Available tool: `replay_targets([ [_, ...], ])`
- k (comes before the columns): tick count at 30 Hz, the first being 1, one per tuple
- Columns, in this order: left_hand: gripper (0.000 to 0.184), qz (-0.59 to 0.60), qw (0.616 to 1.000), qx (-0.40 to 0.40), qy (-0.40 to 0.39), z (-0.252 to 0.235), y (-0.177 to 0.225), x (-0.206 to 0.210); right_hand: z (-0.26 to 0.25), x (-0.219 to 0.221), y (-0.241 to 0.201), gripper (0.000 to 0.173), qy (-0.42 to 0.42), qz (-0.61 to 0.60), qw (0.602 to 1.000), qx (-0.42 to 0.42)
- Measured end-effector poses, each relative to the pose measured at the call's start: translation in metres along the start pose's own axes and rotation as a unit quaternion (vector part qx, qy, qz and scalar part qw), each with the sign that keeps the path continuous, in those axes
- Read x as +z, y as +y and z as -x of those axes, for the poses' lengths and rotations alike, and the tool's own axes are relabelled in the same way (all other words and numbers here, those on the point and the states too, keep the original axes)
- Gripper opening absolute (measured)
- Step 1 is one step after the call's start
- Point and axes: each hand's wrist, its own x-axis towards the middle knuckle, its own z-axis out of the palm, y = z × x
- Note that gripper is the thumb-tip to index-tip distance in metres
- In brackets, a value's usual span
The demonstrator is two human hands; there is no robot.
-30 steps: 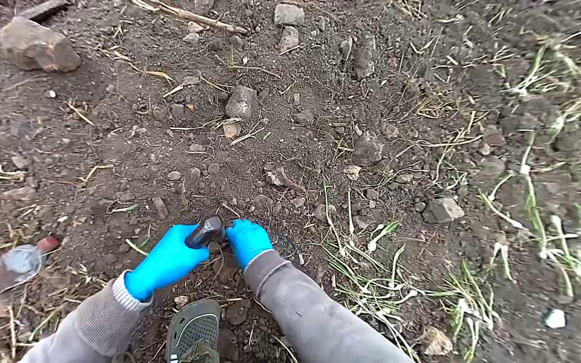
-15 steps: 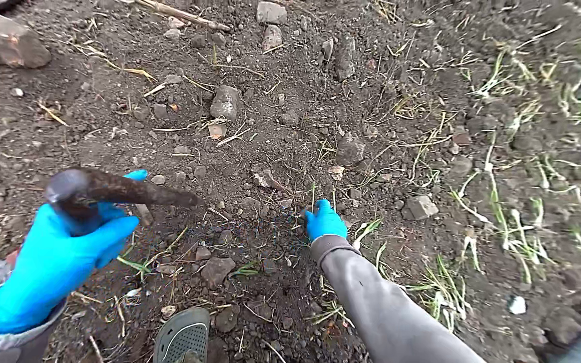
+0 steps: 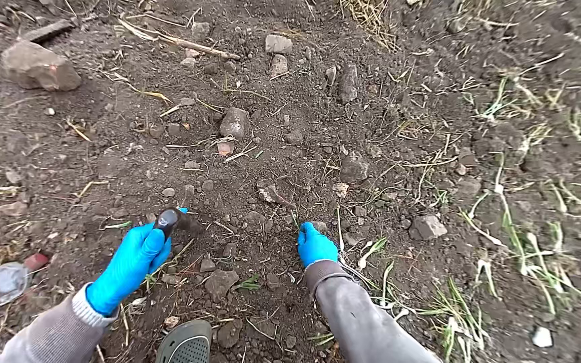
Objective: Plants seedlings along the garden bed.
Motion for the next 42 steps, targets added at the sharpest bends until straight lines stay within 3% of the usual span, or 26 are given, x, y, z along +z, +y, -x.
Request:
replay_targets([
  [3, 0.070, 0.064, 0.998, 0.005, 0.018, 0.001, 0.001, -0.009, 0.029, -0.001, -0.008, 0.037, 0.007, -0.033, 0.998, -0.055],
  [7, 0.078, 0.152, 0.984, 0.086, -0.022, -0.002, 0.051, -0.027, 0.063, 0.028, -0.017, 0.035, 0.129, -0.146, 0.932, -0.305],
  [9, 0.086, 0.163, 0.976, 0.130, -0.061, -0.004, 0.088, -0.029, 0.076, 0.026, -0.036, 0.030, 0.099, -0.129, 0.935, -0.314],
  [12, 0.078, 0.058, 0.991, 0.103, -0.055, -0.012, 0.123, -0.014, 0.087, 0.004, -0.068, 0.039, 0.010, -0.091, 0.967, -0.239],
  [15, 0.061, -0.168, 0.984, 0.047, -0.023, -0.038, 0.078, 0.016, 0.087, -0.003, -0.085, 0.023, 0.124, -0.156, 0.927, -0.317],
  [17, 0.067, -0.155, 0.987, -0.018, -0.045, -0.045, 0.028, 0.021, 0.086, -0.013, -0.103, 0.018, 0.156, -0.157, 0.906, -0.361],
  [19, 0.070, -0.073, 0.995, -0.058, -0.037, -0.040, 0.015, 0.018, 0.085, -0.029, -0.130, 0.022, 0.081, -0.092, 0.923, -0.364],
  [21, 0.068, -0.037, 0.996, -0.077, -0.007, -0.025, 0.028, 0.014, 0.082, -0.029, -0.162, 0.025, -0.022, -0.022, 0.933, -0.359],
  [23, 0.064, -0.064, 0.997, -0.035, 0.026, -0.010, 0.046, 0.006, 0.076, -0.010, -0.192, 0.026, -0.087, 0.013, 0.930, -0.356],
  [25, 0.062, -0.088, 0.996, 0.007, 0.023, 0.000, 0.042, -0.004, 0.080, 0.007, -0.198, 0.026, -0.087, -0.019, 0.933, -0.349],
  [28, 0.066, 0.009, 0.999, -0.037, 0.029, 0.003, 0.025, -0.001, 0.081, 0.022, -0.159, 0.038, -0.027, -0.082, 0.917, -0.389],
  [30, 0.050, 0.046, 0.988, -0.100, 0.111, -0.002, 0.058, 0.013, 0.073, 0.025, -0.108, 0.039, 0.036, -0.085, 0.917, -0.387],
  [31, 0.047, 0.080, 0.987, -0.075, 0.122, -0.002, 0.057, 0.002, 0.068, 0.024, -0.074, 0.036, 0.063, -0.077, 0.931, -0.351],
  [33, 0.043, 0.136, 0.990, 0.025, -0.030, 0.005, 0.035, -0.062, 0.053, 0.022, -0.006, 0.037, 0.082, -0.046, 0.973, -0.209],
  [34, 0.049, 0.127, 0.988, 0.071, -0.056, 0.006, 0.036, -0.075, 0.043, 0.017, 0.019, 0.040, 0.071, -0.041, 0.989, -0.121],
  [35, 0.054, 0.119, 0.987, 0.102, -0.035, 0.006, 0.041, -0.074, 0.031, 0.013, 0.037, 0.043, 0.059, -0.045, 0.996, -0.044],
  [37, 0.045, 0.096, 0.986, 0.119, 0.064, 0.000, 0.050, -0.054, 0.012, 0.008, 0.058, 0.044, 0.016, -0.042, 0.998, 0.038],
  [38, 0.051, 0.090, 0.986, 0.094, 0.104, -0.006, 0.051, -0.046, 0.005, 0.005, 0.059, 0.042, -0.007, -0.029, 0.999, 0.038],
  [40, 0.053, 0.118, 0.968, -0.037, 0.220, -0.022, 0.065, -0.028, -0.002, -0.004, 0.051, 0.035, -0.031, 0.025, 0.999, -0.001],
  [42, 0.047, 0.089, 0.953, -0.160, 0.243, -0.029, 0.081, -0.025, 0.009, -0.008, 0.037, 0.034, -0.026, 0.042, 0.998, -0.038],
])
